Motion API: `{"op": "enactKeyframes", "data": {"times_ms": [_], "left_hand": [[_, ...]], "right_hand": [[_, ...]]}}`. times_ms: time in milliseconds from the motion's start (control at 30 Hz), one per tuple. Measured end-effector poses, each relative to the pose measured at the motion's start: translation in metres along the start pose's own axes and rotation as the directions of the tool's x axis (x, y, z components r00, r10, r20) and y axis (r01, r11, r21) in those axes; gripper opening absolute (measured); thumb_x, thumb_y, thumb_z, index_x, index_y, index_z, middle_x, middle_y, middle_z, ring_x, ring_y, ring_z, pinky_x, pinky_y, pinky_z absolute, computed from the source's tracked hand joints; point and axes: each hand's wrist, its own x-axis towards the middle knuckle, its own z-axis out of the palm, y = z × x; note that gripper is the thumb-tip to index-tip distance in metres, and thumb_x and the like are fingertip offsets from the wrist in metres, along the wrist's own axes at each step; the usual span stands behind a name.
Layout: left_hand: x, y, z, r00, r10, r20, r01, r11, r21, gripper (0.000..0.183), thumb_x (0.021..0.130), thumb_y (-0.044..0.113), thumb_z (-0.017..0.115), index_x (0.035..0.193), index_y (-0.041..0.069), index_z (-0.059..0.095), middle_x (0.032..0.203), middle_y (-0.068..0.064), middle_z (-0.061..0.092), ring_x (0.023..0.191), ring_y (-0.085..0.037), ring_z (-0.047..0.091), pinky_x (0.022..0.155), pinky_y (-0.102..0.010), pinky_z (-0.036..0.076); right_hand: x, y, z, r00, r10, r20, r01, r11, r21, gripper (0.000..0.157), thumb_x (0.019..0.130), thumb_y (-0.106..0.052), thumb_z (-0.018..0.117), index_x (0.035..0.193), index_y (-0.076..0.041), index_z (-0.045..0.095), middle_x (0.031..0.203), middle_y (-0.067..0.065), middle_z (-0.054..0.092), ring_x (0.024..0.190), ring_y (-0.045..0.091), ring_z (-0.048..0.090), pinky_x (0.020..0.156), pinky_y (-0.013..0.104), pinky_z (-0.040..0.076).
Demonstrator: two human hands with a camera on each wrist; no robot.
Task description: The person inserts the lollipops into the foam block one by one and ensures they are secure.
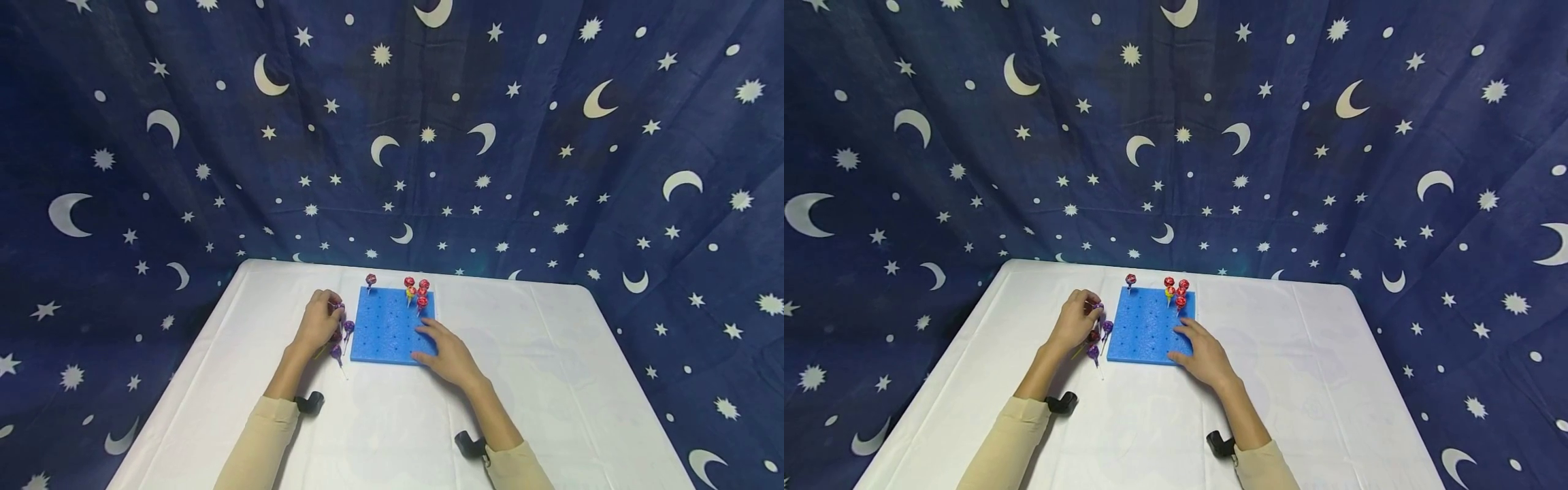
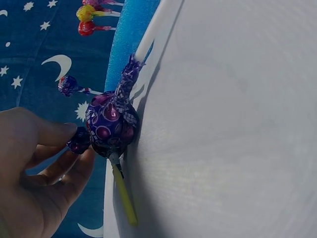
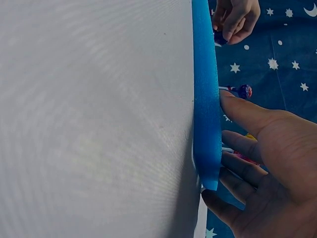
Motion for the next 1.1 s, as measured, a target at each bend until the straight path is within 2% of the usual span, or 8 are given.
{"op": "enactKeyframes", "data": {"times_ms": [300, 833, 1100], "left_hand": [[-0.0017, 0.0003, 0.0003, 0.999, 0.01, -0.037, -0.011, 0.999, -0.049, 0.015, 0.1, 0.008, 0.068, 0.113, 0.002, 0.064, 0.111, -0.011, 0.055, 0.099, -0.025, 0.06, 0.086, -0.039, 0.055], [-0.0004, 0.0029, -0.0018, 0.994, 0.036, -0.101, -0.044, 0.996, -0.076, 0.02, 0.098, 0.004, 0.069, 0.116, -0.001, 0.06, 0.111, -0.014, 0.056, 0.1, -0.027, 0.062, 0.086, -0.04, 0.056], [-0.0022, 0.0064, -0.0047, 0.995, 0.025, -0.097, -0.033, 0.996, -0.08, 0.016, 0.099, 0.005, 0.069, 0.112, 0.001, 0.061, 0.11, -0.012, 0.054, 0.099, -0.025, 0.061, 0.086, -0.037, 0.056]], "right_hand": [[-0.0003, 0.0005, 0.001, 1.0, 0.004, -0.006, -0.004, 1.0, -0.008, 0.062, 0.092, -0.04, 0.081, 0.144, -0.014, 0.063, 0.16, 0.007, 0.048, 0.149, 0.034, 0.041, 0.12, 0.057, 0.036], [-0.0006, 0.0005, 0.0016, 1.0, 0.009, -0.01, -0.009, 1.0, -0.006, 0.061, 0.091, -0.041, 0.081, 0.145, -0.017, 0.063, 0.161, 0.005, 0.047, 0.15, 0.033, 0.041, 0.12, 0.057, 0.037], [-0.0004, -0.0003, 0.0014, 1.0, 0.013, -0.007, -0.013, 1.0, -0.003, 0.061, 0.091, -0.041, 0.081, 0.145, -0.017, 0.063, 0.161, 0.005, 0.047, 0.15, 0.033, 0.041, 0.12, 0.058, 0.037]]}}
